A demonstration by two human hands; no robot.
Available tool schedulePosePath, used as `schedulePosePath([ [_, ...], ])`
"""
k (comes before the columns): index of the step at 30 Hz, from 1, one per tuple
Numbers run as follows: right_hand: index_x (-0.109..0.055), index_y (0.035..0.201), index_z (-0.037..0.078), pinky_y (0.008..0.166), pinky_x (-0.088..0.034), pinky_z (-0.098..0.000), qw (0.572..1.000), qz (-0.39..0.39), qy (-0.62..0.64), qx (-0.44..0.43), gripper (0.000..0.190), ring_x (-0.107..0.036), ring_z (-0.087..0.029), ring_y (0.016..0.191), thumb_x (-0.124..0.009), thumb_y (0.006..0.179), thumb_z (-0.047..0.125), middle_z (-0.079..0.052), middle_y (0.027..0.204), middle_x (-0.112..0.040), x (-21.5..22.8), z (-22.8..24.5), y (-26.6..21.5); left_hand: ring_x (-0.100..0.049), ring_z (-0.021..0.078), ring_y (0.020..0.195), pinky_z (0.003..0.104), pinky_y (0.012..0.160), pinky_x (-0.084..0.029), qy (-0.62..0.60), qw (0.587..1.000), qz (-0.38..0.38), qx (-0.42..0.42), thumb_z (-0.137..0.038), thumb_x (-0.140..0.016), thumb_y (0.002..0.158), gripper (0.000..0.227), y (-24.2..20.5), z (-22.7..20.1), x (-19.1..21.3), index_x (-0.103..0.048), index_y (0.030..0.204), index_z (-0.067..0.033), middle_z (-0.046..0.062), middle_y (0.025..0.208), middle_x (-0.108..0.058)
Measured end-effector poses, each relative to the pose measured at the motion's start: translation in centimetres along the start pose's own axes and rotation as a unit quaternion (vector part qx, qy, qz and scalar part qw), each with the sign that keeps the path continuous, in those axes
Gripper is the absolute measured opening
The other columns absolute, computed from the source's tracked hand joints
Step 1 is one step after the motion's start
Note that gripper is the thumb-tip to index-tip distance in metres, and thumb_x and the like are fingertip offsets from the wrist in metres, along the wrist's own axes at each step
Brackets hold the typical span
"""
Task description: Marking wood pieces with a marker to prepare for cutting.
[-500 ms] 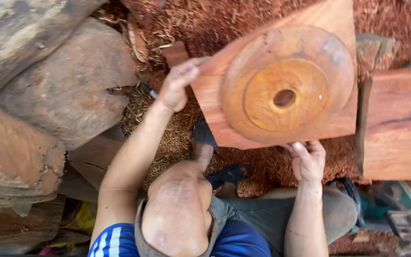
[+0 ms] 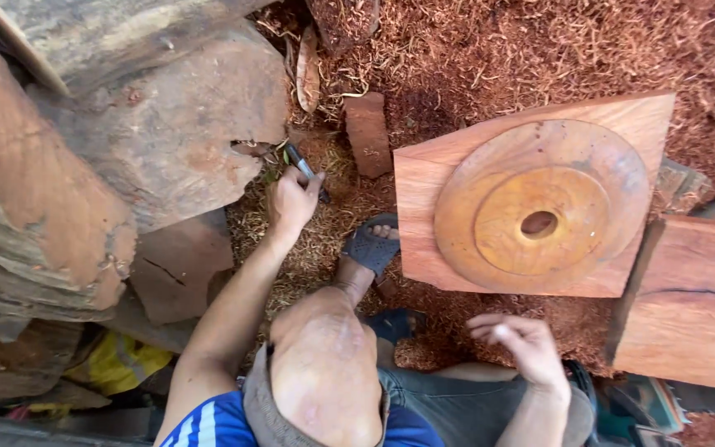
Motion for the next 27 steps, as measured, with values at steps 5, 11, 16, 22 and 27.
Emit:
schedulePosePath([
  [5, -0.081, 0.096, -0.001, 0.083, -0.061, -0.0359, 0.96, 0.216, -0.163, -0.066, 0.022, -0.078, -0.025, 0.092, -0.068, 0.089, 0.016, -0.016, 0.104, -0.084, -7.9, 8.1, 0.4, -0.051, 0.0091, 0.041, 0.028, 0.037, -0.039, 0.01, 1.0, -0.02, 0.018, -0.029, -0.076, 0.093, 0.025, -0.1, 0.1, -0.5, -0.067, 0.091, -0.0062, 0.003, 0.061, -0.065],
  [11, -0.076, 0.111, -0.001, 0.087, -0.061, -0.0337, 0.949, 0.271, -0.149, 0.064, 0.025, -0.077, -0.022, 0.099, -0.072, 0.093, 0.016, -0.014, 0.109, -0.081, -11.8, 13.0, 0.2, -0.05, 0.0102, 0.047, 0.029, 0.038, -0.04, -0.113, 0.989, -0.049, -0.085, -0.018, -0.069, 0.098, 0.014, -2.3, -0.2, -0.5, -0.063, 0.095, -0.0064, 0.002, 0.069, -0.062],
  [16, -0.066, 0.133, 0.003, 0.081, -0.061, -0.0325, 0.983, 0.134, -0.015, 0.128, 0.042, -0.073, -0.019, 0.089, -0.073, 0.091, 0.011, -0.013, 0.1, -0.077, -15.2, 15.1, 1.5, -0.071, 0.0113, 0.08, 0.031, 0.063, -0.061, -0.416, 0.833, 0.187, -0.312, -0.016, -0.061, 0.105, 0.013, -7.8, -12.5, 6.1, -0.058, 0.108, -0.0034, 0.007, 0.091, -0.068],
  [22, -0.058, 0.14, 0.004, 0.079, -0.055, -0.0286, 0.942, 0.063, -0.088, 0.319, 0.042, -0.066, -0.014, 0.09, -0.072, 0.101, 0.011, -0.006, 0.101, -0.068, -18.3, 21.2, 2.1, -0.074, 0.0163, 0.082, 0.032, 0.071, -0.059, -0.361, 0.747, 0.36, -0.426, -0.025, -0.068, 0.106, 0.025, -10.1, -19.9, 9.5, -0.064, 0.115, -0.0021, 0.009, 0.093, -0.073],
  [27, -0.065, 0.121, 0.007, 0.08, -0.059, -0.0356, 0.948, 0.021, -0.284, 0.145, 0.024, -0.074, -0.02, 0.09, -0.062, 0.104, 0.024, -0.015, 0.103, -0.075, -19.3, 23.9, 0.1, -0.068, 0.0211, 0.063, 0.034, 0.057, -0.054, -0.128, 0.825, 0.13, -0.536, -0.046, -0.086, 0.083, 0.04, -9.9, -20.1, 10.8, -0.066, 0.084, -0.0116, 0.007, 0.068, -0.068],
])
Point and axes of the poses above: each hand's wrist, its own y-axis towards the middle knuckle, its own x-axis out of the back of the hand, z = x × y, the point moved 2 cm from there along y, towards the middle knuckle
